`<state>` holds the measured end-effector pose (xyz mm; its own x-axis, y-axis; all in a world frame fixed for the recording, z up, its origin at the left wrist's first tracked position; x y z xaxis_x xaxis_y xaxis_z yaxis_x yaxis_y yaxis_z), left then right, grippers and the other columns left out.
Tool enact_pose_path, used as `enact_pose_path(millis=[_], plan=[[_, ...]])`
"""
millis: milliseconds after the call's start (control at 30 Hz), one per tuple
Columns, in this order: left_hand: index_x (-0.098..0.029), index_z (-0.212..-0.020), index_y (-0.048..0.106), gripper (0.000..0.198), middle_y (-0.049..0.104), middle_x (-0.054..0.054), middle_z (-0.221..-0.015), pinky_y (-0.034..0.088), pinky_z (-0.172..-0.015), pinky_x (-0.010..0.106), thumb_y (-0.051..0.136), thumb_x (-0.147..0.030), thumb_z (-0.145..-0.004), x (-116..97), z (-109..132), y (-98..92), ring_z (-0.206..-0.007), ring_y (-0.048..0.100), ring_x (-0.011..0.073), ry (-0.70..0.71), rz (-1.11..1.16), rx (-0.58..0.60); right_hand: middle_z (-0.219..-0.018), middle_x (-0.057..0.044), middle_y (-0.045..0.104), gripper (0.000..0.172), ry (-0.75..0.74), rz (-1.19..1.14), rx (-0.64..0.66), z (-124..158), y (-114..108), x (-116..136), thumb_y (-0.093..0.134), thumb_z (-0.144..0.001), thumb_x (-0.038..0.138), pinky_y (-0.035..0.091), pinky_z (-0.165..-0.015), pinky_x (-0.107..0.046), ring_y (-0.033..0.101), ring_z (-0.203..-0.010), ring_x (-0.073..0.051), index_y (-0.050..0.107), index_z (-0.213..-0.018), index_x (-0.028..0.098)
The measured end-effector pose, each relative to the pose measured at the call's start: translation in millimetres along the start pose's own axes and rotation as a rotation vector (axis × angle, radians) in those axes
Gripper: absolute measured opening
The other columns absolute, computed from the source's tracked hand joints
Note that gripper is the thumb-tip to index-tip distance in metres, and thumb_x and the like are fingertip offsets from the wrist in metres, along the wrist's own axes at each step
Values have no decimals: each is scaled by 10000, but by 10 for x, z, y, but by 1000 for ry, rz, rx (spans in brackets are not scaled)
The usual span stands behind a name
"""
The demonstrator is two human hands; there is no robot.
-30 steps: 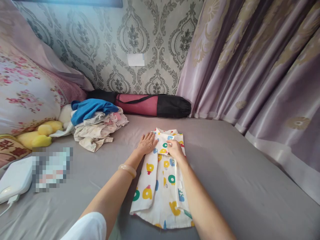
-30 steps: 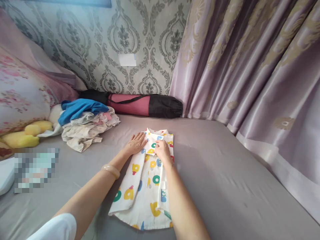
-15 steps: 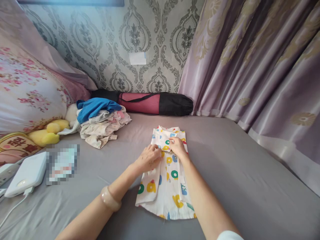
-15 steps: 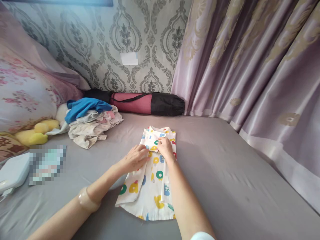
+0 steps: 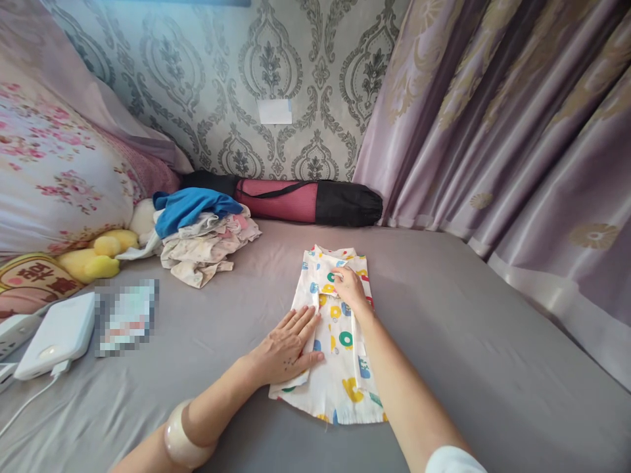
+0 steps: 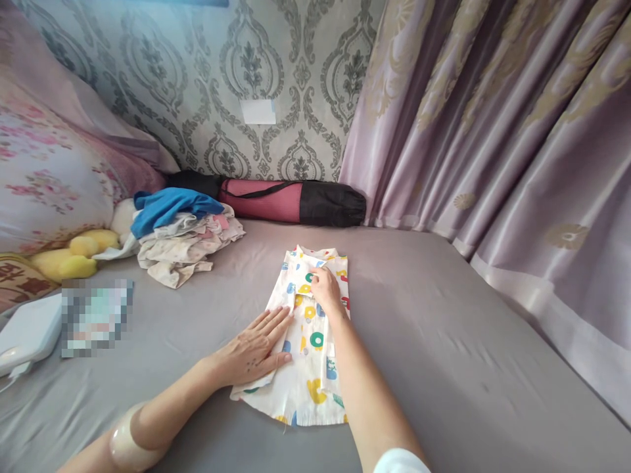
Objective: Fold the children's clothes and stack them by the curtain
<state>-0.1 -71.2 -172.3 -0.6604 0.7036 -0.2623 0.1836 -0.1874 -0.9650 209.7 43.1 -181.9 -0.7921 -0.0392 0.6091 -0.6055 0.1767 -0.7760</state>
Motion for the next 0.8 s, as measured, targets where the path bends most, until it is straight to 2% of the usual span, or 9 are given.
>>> enact_pose_path(millis=[100,233,367,467,567,667,800], plan=[[-146,-1540,178,737,168,147,-1581,180,-1191,453,262,-595,-961,3,36,8,-1470,138,264,2,-22,-11,-1160,-52,667,352,-5,-20,5,0,-6,4,455,-848,98,436,-956,-263,604,-1087,-185,698,-1081,202],[-114,-1540,163,797,200,169,-1573,199,-1185,469,282,-628,-942,-13,51,21,-1465,170,284,4,-29,-47,-1183,-94,635,340,86,56,-40,21,-33,10,465,-874,157,440,-950,-283,586,-1115,-216,676,-1140,178],[-136,-1514,265,770,297,170,-1547,250,-1165,496,287,-641,-934,-42,88,29,-1439,258,305,-12,-42,-83,-1232,-112,584,338,108,183,-58,50,-96,39,466,-892,189,440,-937,-310,584,-1102,-240,664,-1166,189],[-162,-1484,341,670,375,155,-1516,278,-1162,479,280,-580,-965,-74,146,19,-1418,321,281,10,-39,-132,-1247,-119,574,362,100,261,-67,56,-177,102,424,-906,176,438,-924,-323,571,-1109,-252,656,-1183,196],[-145,-1471,363,618,378,161,-1512,282,-1165,470,272,-517,-987,-113,193,13,-1423,310,273,33,-10,-141,-1275,-146,569,408,42,383,-72,37,-251,220,374,-902,129,418,-944,-361,540,-1142,-285,637,-1211,164],[-116,-1476,343,647,333,176,-1530,281,-1164,476,268,-527,-983,-144,213,31,-1435,270,287,34,13,-133,-1335,-173,540,429,-32,496,-33,-11,-244,365,372,-895,122,373,-1003,-417,491,-1218,-322,601,-1258,132],[-130,-1507,274,683,291,169,-1549,270,-1168,467,282,-553,-971,-147,226,76,-1443,246,285,24,25,-159,-1511,-163,382,484,-189,475,85,-115,-66,524,323,-966,256,213,-1140,-458,295,-1410,-301,462,-1406,109]])
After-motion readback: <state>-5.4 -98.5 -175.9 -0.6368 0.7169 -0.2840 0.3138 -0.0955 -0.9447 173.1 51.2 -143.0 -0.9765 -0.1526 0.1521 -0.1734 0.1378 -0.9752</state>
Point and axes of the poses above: each hand's wrist, its own z-axis away from the middle knuckle, its own y-axis out of the palm, x = y × z, the point moved 1 cm from there along -z, towards the middle knuckle
